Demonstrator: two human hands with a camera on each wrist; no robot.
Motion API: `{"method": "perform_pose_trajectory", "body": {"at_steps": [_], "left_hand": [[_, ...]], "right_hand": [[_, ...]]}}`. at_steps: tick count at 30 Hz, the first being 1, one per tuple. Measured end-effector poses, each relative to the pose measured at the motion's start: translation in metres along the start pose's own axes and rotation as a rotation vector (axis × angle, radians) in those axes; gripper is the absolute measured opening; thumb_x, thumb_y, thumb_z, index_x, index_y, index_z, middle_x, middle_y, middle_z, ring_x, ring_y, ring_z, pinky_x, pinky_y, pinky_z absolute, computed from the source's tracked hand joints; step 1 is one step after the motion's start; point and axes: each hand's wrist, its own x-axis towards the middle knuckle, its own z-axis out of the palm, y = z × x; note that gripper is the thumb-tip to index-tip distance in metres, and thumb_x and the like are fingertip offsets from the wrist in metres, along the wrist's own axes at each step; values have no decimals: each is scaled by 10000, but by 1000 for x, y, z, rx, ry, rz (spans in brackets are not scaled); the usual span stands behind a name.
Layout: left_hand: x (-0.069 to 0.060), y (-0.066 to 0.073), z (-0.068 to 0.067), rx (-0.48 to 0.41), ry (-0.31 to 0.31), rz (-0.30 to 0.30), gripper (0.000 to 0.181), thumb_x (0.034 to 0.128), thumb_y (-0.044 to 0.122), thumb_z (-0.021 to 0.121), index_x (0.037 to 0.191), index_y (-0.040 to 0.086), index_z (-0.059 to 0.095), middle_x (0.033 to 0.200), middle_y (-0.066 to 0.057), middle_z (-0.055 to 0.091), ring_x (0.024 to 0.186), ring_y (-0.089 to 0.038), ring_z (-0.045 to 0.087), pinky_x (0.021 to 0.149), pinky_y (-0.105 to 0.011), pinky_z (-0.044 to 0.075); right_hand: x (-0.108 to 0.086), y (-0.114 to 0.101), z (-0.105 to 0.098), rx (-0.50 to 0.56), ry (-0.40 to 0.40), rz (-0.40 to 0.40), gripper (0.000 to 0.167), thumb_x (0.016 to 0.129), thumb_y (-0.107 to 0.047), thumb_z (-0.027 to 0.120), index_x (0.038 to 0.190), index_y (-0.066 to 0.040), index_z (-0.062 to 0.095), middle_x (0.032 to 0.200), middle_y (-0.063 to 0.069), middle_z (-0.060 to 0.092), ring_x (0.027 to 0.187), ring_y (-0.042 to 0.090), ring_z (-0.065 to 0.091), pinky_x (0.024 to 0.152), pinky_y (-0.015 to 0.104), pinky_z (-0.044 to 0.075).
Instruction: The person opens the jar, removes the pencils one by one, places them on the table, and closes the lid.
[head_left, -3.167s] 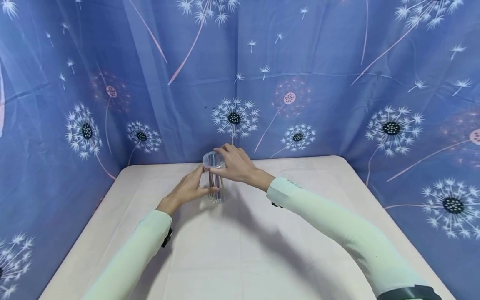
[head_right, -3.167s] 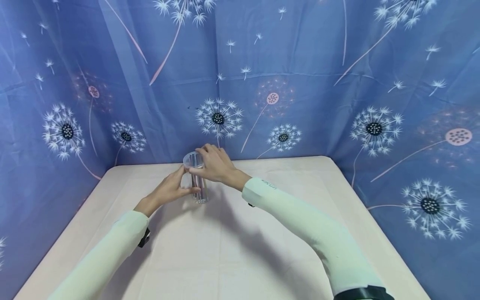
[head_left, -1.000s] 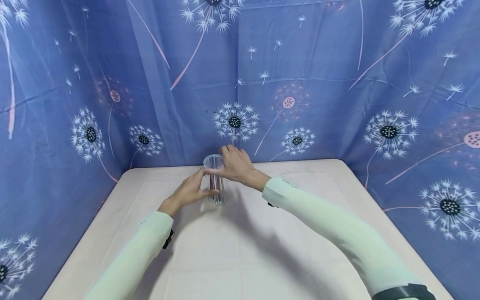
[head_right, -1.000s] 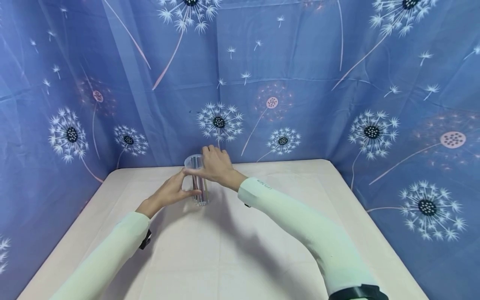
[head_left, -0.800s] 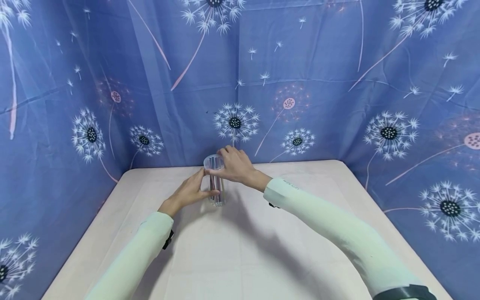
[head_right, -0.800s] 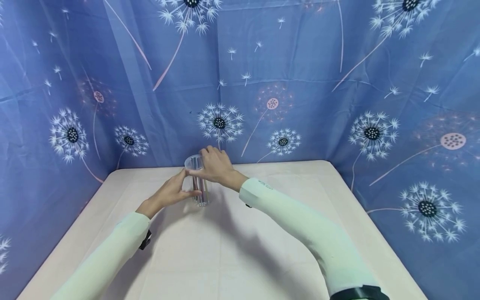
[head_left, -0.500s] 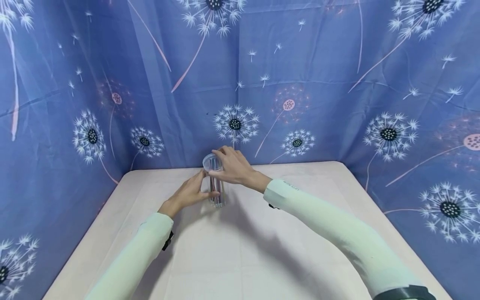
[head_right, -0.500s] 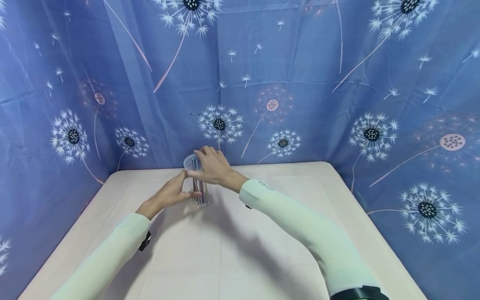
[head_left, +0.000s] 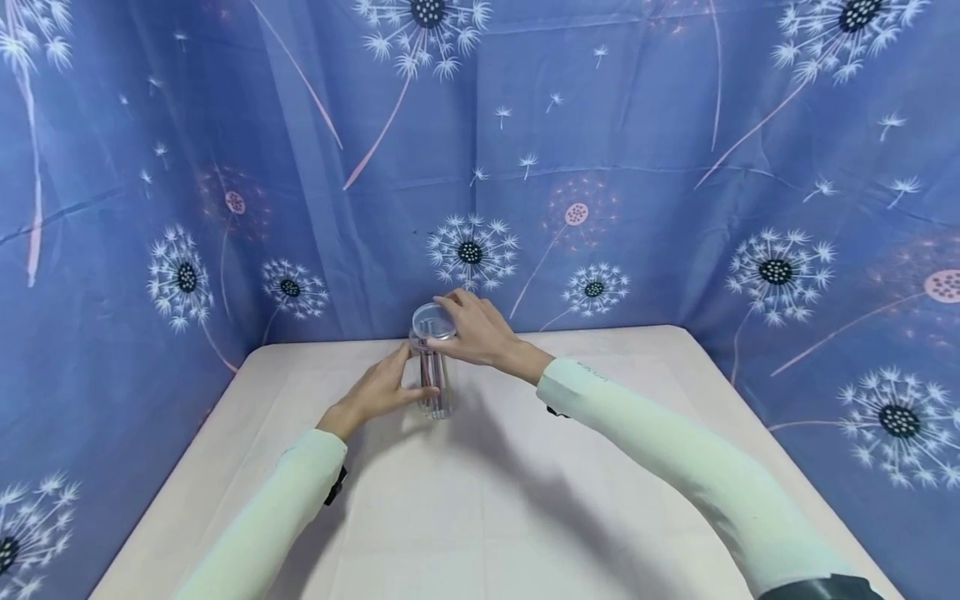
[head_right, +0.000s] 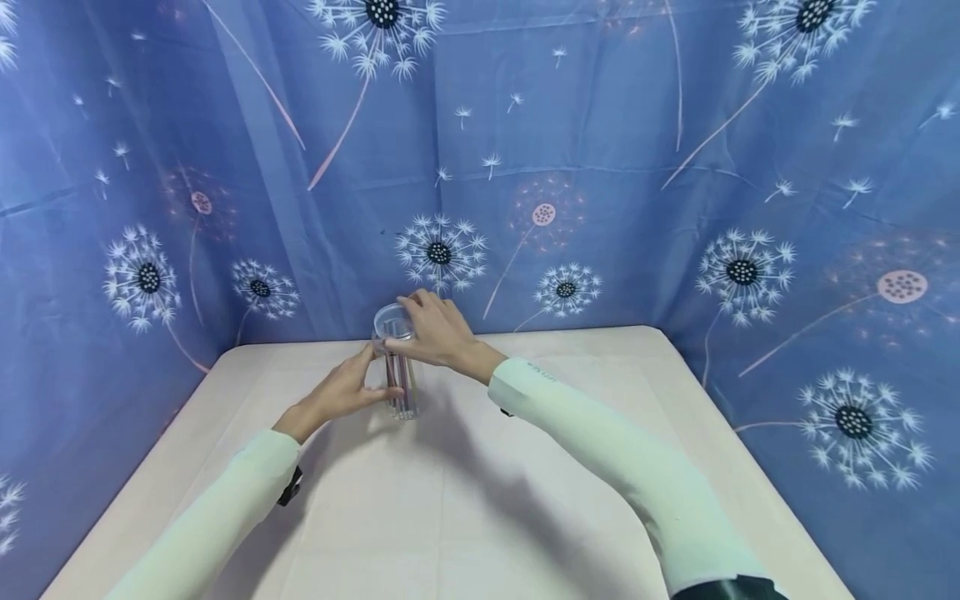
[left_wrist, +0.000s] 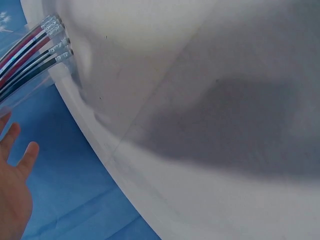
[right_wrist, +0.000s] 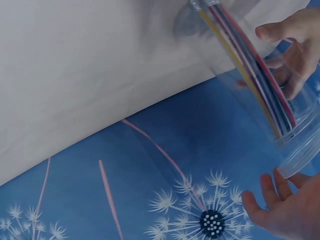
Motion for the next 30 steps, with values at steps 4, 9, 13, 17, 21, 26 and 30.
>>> {"method": "perform_pose_trajectory", "body": {"at_steps": [4,9,13,17,21,26,30], "left_hand": [[-1,0,-1,15,11,-11,1015,834,604,807,1611,234,270,1531,-91,525,1396,-351,514,1152,-565,436],[-2,-1,-2,24,9,-26,999,832,625,798,1593,218,296,1521,-94,532,1394,-356,514,1156,-568,430],[0,-2,-1,22,7,-21,963,831,628,797,1567,215,333,1521,-91,533,1396,-352,511,1157,-565,430],[1,-3,0,17,3,-15,972,825,635,797,1572,224,331,1529,-83,529,1401,-350,507,1162,-570,421],[0,-2,1,22,0,-27,984,815,645,798,1576,236,325,1532,-81,527,1401,-351,508,1165,-569,417],[0,0,0,22,-2,-31,982,829,605,812,1580,210,318,1528,-106,528,1395,-364,511,1164,-578,415],[1,0,0,15,-4,-36,962,830,592,819,1571,221,330,1529,-93,528,1401,-359,506,1169,-576,410]], "right_hand": [[-1,6,-2,-14,-6,3,774,933,-543,699,1536,-103,492,1388,98,570,1223,247,566,1100,450,481],[-4,14,-4,-16,0,5,777,924,-546,703,1528,-99,504,1357,99,579,1157,247,588,1049,438,510],[-8,21,-6,-6,7,19,779,919,-549,711,1519,-94,515,1321,99,579,1069,235,594,937,407,549],[-13,28,-7,4,7,42,776,914,-547,719,1518,-103,517,1298,105,584,1036,234,590,877,397,561],[-16,34,-7,11,2,55,780,910,-557,720,1514,-106,522,1277,108,586,1028,239,588,864,404,564],[-20,43,-9,29,-6,76,789,908,-578,721,1514,-114,520,1359,128,580,1125,272,596,929,437,571],[-24,50,-7,69,-13,105,810,903,-587,726,1520,-110,507,1426,143,557,1177,293,594,968,465,564]]}}
